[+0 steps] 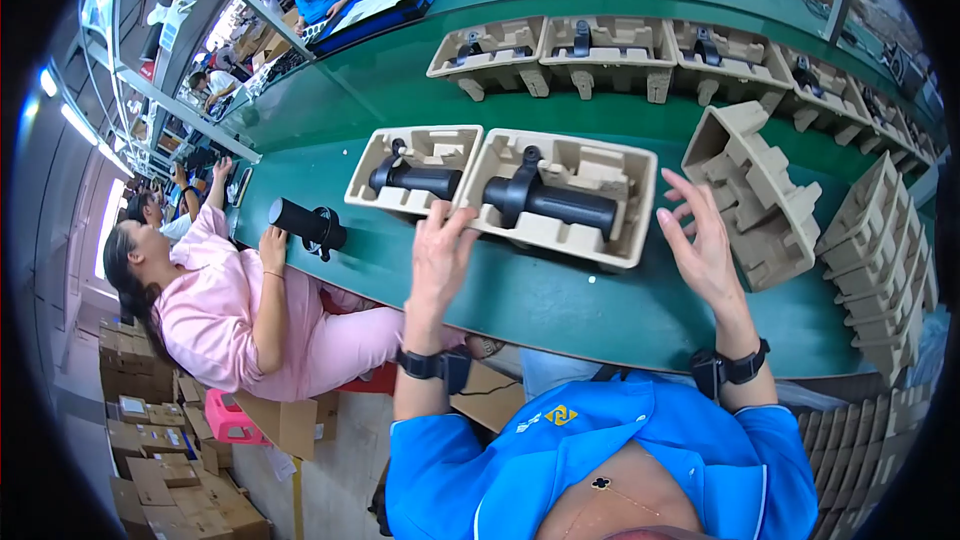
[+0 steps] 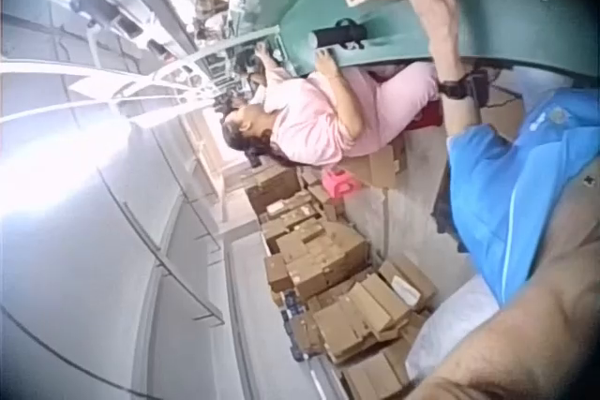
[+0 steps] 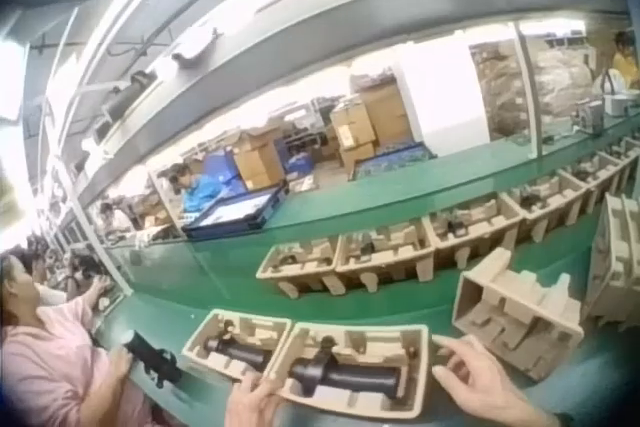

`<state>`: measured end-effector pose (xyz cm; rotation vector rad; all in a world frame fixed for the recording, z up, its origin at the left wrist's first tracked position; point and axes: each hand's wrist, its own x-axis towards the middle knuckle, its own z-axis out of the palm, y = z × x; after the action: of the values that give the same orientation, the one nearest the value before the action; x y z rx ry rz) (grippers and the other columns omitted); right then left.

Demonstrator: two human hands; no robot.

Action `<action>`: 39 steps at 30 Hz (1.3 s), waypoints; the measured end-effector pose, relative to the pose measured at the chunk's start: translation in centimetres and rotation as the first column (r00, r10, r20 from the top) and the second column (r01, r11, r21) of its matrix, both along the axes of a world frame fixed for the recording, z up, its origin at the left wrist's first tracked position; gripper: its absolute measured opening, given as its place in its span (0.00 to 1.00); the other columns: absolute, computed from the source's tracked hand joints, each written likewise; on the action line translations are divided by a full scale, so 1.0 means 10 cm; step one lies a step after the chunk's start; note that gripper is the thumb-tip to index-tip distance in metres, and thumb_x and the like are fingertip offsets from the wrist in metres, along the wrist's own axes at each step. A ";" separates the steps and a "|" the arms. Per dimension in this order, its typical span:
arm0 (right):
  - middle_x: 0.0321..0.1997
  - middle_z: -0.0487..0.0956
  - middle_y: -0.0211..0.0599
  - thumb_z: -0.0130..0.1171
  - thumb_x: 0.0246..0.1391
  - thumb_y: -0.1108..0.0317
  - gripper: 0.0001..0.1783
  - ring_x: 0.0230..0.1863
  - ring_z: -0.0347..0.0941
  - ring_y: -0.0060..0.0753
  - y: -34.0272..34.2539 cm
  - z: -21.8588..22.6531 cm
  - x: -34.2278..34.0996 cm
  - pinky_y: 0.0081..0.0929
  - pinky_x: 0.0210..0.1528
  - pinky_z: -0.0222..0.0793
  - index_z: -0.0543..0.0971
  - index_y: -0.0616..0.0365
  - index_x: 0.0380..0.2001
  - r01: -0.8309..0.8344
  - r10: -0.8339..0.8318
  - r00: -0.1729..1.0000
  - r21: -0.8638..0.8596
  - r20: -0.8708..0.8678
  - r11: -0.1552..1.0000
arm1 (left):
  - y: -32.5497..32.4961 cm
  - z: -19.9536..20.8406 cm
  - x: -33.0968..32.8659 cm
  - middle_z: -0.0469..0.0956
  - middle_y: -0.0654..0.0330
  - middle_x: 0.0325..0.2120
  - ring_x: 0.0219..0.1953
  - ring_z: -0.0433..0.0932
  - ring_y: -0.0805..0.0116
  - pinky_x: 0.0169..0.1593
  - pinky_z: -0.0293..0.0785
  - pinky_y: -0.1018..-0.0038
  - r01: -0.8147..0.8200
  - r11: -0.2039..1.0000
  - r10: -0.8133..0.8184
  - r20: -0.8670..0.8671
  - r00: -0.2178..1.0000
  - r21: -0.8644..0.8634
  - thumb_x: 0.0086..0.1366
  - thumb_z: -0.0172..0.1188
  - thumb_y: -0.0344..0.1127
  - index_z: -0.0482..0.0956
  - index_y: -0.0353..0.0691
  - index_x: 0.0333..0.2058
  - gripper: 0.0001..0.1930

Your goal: Placing black electronic components into molded cardboard packaging trays on a production line.

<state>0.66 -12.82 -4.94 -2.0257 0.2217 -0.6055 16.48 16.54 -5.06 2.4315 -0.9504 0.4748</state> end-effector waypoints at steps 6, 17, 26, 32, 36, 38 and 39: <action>0.46 0.71 0.36 0.56 0.56 0.75 0.23 0.39 0.68 0.23 -0.36 -0.48 -0.37 0.20 0.38 0.66 0.72 0.57 0.56 -0.101 0.099 0.992 0.036 0.075 0.994 | 0.20 -0.33 0.59 0.70 0.50 0.36 0.40 0.73 0.47 0.44 0.71 0.61 0.026 0.999 -0.026 -0.001 1.000 -0.036 0.56 0.58 0.25 0.76 0.37 0.40 0.11; 0.39 0.74 0.45 0.45 0.60 0.78 0.13 0.36 0.68 0.35 -1.43 -1.52 -1.70 0.29 0.38 0.67 0.76 0.67 0.44 0.517 -0.193 0.767 -0.412 0.612 0.750 | 0.58 -1.20 2.04 0.72 0.48 0.36 0.40 0.75 0.49 0.44 0.71 0.64 -0.214 0.976 0.217 0.167 0.962 -0.036 0.61 0.54 0.28 0.75 0.34 0.43 0.11; 0.58 0.73 0.37 0.41 0.68 0.65 0.18 0.52 0.71 0.27 -1.91 -2.45 -1.53 0.25 0.49 0.65 0.73 0.63 0.54 0.890 -0.777 0.421 -0.046 0.467 0.454 | 1.06 -1.50 3.61 0.72 0.48 0.36 0.41 0.73 0.45 0.45 0.70 0.60 -0.391 0.907 0.420 0.320 0.849 -0.155 0.60 0.55 0.29 0.75 0.38 0.41 0.10; 0.62 0.69 0.38 0.36 0.69 0.58 0.24 0.63 0.63 0.31 -2.17 -2.32 -1.44 0.29 0.60 0.58 0.70 0.63 0.57 0.437 -0.710 0.601 0.594 0.366 0.676 | 0.90 -1.39 4.16 0.71 0.47 0.35 0.40 0.71 0.43 0.44 0.68 0.59 -0.276 0.953 0.303 0.322 0.897 -0.127 0.60 0.55 0.29 0.74 0.37 0.40 0.09; 0.63 0.68 0.41 0.33 0.69 0.57 0.27 0.65 0.60 0.34 -2.05 -2.01 -1.23 0.32 0.65 0.53 0.69 0.65 0.58 -0.573 -0.624 0.606 0.815 0.492 0.086 | 0.76 -1.31 4.39 0.70 0.47 0.35 0.40 0.71 0.44 0.44 0.68 0.60 -0.176 0.983 0.182 0.255 0.950 -0.047 0.61 0.54 0.30 0.73 0.36 0.41 0.10; 0.63 0.68 0.41 0.34 0.68 0.57 0.26 0.65 0.60 0.35 -2.38 -2.04 -1.39 0.32 0.65 0.53 0.70 0.64 0.57 -0.249 -0.502 0.718 0.852 0.481 0.460 | 0.54 -1.13 4.49 0.70 0.47 0.36 0.41 0.71 0.46 0.46 0.68 0.62 -0.105 0.994 0.104 0.210 0.972 -0.006 0.62 0.54 0.31 0.72 0.36 0.43 0.11; 0.63 0.67 0.42 0.35 0.67 0.57 0.26 0.66 0.60 0.36 -2.08 -1.80 -0.85 0.32 0.66 0.52 0.70 0.64 0.57 -0.089 -0.458 0.771 0.787 0.443 0.611 | 0.43 -1.10 4.51 0.70 0.47 0.36 0.41 0.71 0.46 0.46 0.68 0.62 -0.082 0.996 0.077 0.211 0.974 0.017 0.62 0.54 0.31 0.72 0.36 0.43 0.11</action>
<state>-7.82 -33.58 -22.98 -0.8708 0.2575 -1.0642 61.57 20.86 -16.06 2.4858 -0.9506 0.7658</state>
